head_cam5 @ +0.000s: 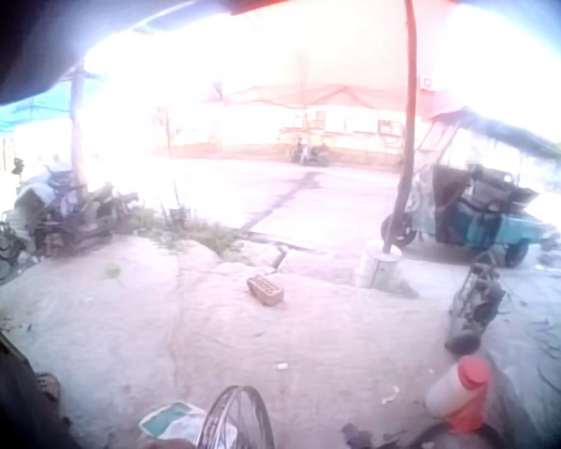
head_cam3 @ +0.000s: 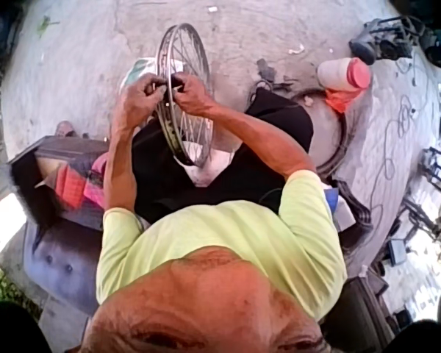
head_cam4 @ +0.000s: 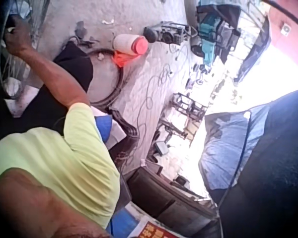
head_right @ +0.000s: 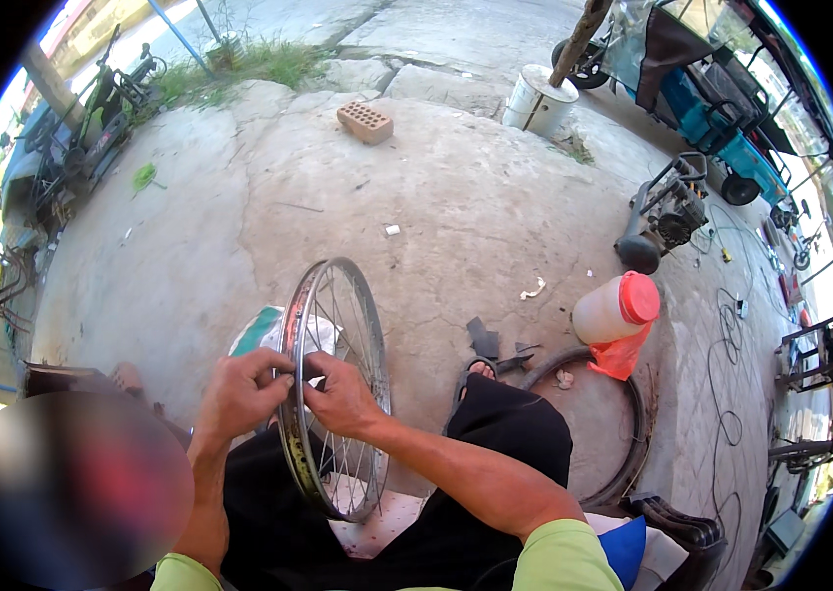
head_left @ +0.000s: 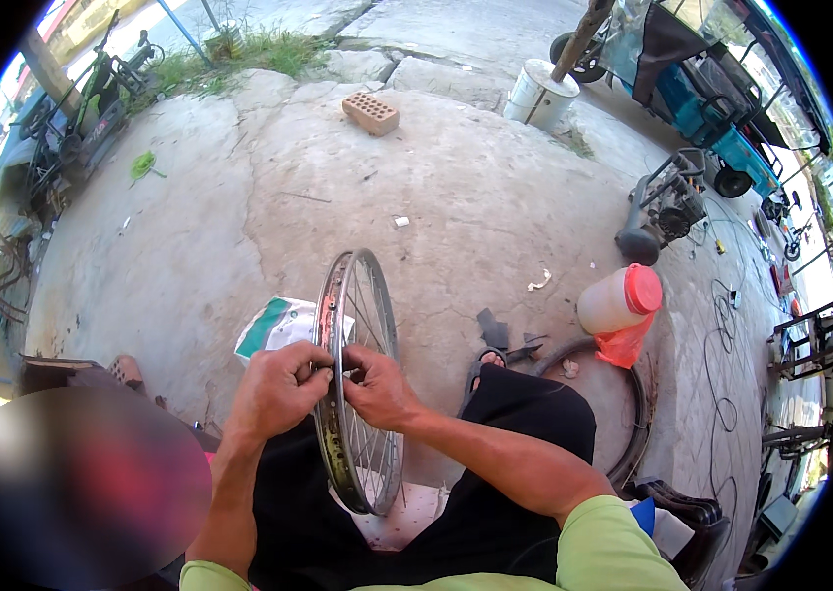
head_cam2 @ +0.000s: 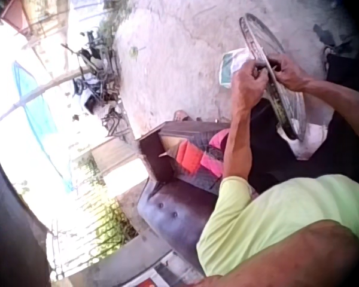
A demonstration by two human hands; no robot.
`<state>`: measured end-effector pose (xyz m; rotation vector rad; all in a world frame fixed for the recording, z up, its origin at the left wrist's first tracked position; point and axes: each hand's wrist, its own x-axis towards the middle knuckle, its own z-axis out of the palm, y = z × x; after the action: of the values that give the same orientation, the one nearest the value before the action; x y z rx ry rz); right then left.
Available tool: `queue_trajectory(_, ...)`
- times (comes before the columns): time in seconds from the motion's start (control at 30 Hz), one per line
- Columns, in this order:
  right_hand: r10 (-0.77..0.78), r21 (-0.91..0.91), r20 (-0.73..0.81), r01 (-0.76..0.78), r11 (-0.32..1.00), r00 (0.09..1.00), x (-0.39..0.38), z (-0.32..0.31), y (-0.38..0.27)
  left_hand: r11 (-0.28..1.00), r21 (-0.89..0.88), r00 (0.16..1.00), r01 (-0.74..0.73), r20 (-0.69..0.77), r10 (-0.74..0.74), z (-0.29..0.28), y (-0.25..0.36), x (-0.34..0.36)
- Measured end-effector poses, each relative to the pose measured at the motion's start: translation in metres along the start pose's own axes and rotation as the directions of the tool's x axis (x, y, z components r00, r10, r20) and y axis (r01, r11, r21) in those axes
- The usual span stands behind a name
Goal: The person sits on a sofa and works on a bicycle wheel held on their lap. They repeatedly rotate the wheel and use their fingers to adjust the spokes and rim, occasionally reaching for a small tool on the sofa to make precise adjustments.
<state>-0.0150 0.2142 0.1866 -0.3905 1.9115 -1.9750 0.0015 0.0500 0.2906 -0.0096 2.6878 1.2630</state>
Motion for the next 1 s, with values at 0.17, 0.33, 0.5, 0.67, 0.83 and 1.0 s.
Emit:
queue_trajectory(0.17,0.0,-0.011,-0.004,0.0,1.0,1.0,0.0,-0.001,-0.003,1.0,-0.004,0.999,-0.003,-0.038,0.003,0.002,0.003,-0.001)
queue_trajectory(0.33,-0.005,-0.03,0.002,0.006,1.0,1.0,0.0,-0.002,0.001,1.0,-0.018,1.0,0.001,-0.007,-0.001,0.003,-0.002,0.0)
queue_trajectory(0.5,-0.006,-0.034,-0.013,0.006,0.999,1.0,0.0,-0.002,0.002,1.0,-0.022,1.0,0.013,-0.023,-0.013,0.003,0.003,-0.001)
queue_trajectory(0.67,0.004,0.012,-0.009,-0.004,1.0,1.0,0.001,0.0,0.003,1.0,-0.014,1.0,-0.02,-0.016,0.02,0.003,0.0,0.0)
queue_trajectory(0.83,0.06,0.038,0.022,-0.061,0.997,0.998,0.0,-0.001,-0.001,0.978,-0.203,0.998,0.055,-0.027,-0.062,0.008,-0.009,-0.001)
queue_trajectory(1.0,0.112,0.012,0.098,-0.114,0.993,0.989,-0.004,-0.005,-0.014,0.854,-0.507,0.992,0.113,0.007,-0.128,0.005,-0.009,0.004)
